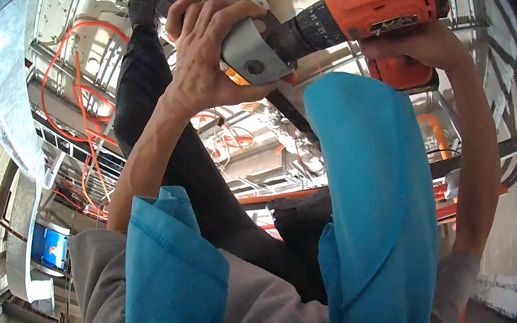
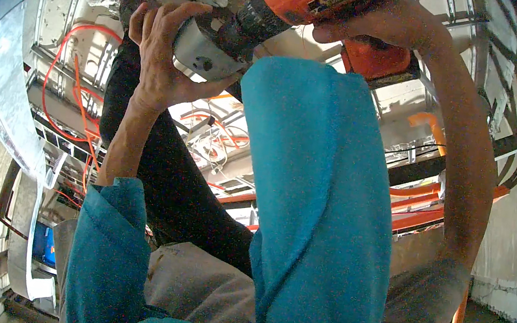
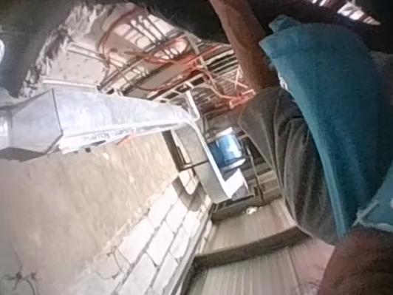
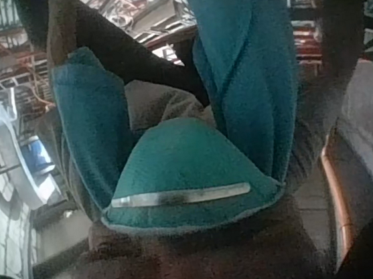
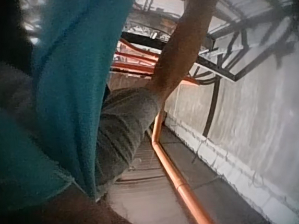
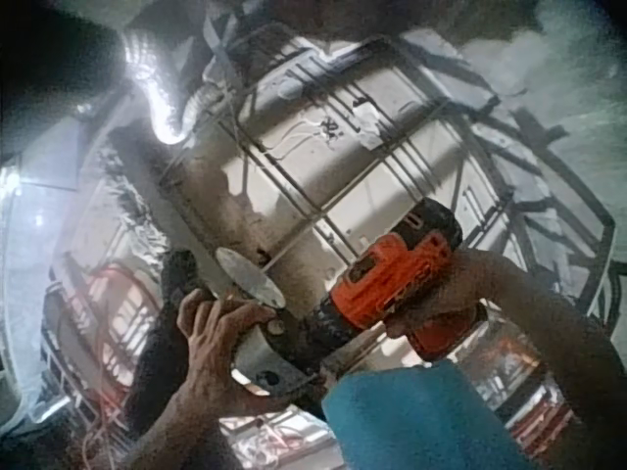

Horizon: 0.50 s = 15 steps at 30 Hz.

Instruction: The person uses a heat gun to soften an orange conduit pipe and bends it by hand, then positions a gray electrical box and secures it to a metal frame using a power drill.

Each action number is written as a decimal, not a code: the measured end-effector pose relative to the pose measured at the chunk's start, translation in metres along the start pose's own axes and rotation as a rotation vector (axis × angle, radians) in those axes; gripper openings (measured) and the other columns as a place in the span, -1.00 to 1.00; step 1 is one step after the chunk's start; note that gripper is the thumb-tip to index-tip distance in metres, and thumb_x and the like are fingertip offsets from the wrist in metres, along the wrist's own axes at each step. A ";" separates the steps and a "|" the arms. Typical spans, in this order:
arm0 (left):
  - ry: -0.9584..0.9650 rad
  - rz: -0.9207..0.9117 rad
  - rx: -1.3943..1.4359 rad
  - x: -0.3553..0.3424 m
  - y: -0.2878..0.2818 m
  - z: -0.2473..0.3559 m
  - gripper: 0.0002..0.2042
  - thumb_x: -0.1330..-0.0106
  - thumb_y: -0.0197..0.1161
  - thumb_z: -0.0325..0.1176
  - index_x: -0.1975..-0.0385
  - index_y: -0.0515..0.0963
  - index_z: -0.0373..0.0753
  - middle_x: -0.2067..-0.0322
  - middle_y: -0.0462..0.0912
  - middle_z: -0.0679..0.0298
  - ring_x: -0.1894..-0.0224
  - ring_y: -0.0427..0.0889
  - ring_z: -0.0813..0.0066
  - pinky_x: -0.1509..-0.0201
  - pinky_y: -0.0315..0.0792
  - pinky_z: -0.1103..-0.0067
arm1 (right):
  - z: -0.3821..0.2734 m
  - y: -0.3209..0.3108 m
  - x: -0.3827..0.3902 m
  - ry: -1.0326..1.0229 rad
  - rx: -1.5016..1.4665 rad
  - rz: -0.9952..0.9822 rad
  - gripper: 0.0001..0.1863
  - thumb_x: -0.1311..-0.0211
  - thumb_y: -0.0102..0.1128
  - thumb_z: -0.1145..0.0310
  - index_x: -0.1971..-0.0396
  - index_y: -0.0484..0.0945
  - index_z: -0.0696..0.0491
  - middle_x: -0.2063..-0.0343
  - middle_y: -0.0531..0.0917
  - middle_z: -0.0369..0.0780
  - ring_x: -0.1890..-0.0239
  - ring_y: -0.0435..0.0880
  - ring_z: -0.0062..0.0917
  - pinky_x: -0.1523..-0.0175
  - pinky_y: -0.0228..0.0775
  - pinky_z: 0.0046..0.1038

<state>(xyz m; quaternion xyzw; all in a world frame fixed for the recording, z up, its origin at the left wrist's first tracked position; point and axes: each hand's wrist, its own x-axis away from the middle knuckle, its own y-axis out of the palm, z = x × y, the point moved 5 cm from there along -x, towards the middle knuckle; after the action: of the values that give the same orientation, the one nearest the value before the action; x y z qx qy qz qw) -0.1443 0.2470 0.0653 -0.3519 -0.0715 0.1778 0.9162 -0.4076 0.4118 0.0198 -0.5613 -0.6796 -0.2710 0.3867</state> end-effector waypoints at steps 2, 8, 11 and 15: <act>-0.004 0.001 -0.013 0.003 -0.001 -0.003 -0.09 0.38 0.70 0.04 -0.15 0.51 -0.07 0.00 0.61 0.29 -0.03 0.57 0.31 -0.39 0.07 0.19 | -0.013 -0.002 -0.002 0.072 0.086 -0.019 -0.51 0.07 0.69 0.15 0.09 0.76 -0.06 0.31 0.79 -0.39 0.32 0.69 -0.69 0.12 0.59 -0.47; -0.020 -0.049 0.019 -0.003 -0.003 0.003 -0.08 0.42 0.69 -0.15 -0.17 0.49 -0.05 0.00 0.58 0.25 -0.09 0.54 0.16 -0.32 0.30 0.26 | -0.004 -0.008 -0.001 -0.003 0.139 0.030 -0.49 0.04 0.66 0.06 0.06 0.75 -0.08 0.31 0.79 -0.37 0.32 0.70 -0.65 0.12 0.59 -0.44; -0.028 -0.058 -0.009 -0.002 -0.008 0.003 -0.06 0.44 0.69 -0.14 -0.18 0.49 -0.05 0.00 0.58 0.25 -0.09 0.54 0.15 -0.32 0.30 0.25 | -0.003 -0.007 -0.004 -0.007 0.243 0.071 -0.47 0.04 0.65 0.00 0.07 0.75 -0.09 0.30 0.79 -0.36 0.31 0.70 -0.67 0.10 0.59 -0.43; -0.017 -0.053 0.004 -0.002 -0.004 0.001 -0.07 0.43 0.69 -0.10 -0.18 0.50 -0.05 0.01 0.59 0.26 -0.08 0.54 0.16 -0.32 0.29 0.25 | 0.007 -0.008 -0.001 0.114 0.320 0.067 -0.47 0.08 0.66 -0.07 0.15 0.77 -0.08 0.40 0.76 -0.40 0.41 0.66 -0.73 0.23 0.56 -0.51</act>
<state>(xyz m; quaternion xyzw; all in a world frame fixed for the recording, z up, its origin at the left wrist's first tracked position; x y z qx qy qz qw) -0.1451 0.2444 0.0684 -0.3467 -0.0885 0.1565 0.9206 -0.4173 0.4150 0.0156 -0.4987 -0.6719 -0.1778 0.5180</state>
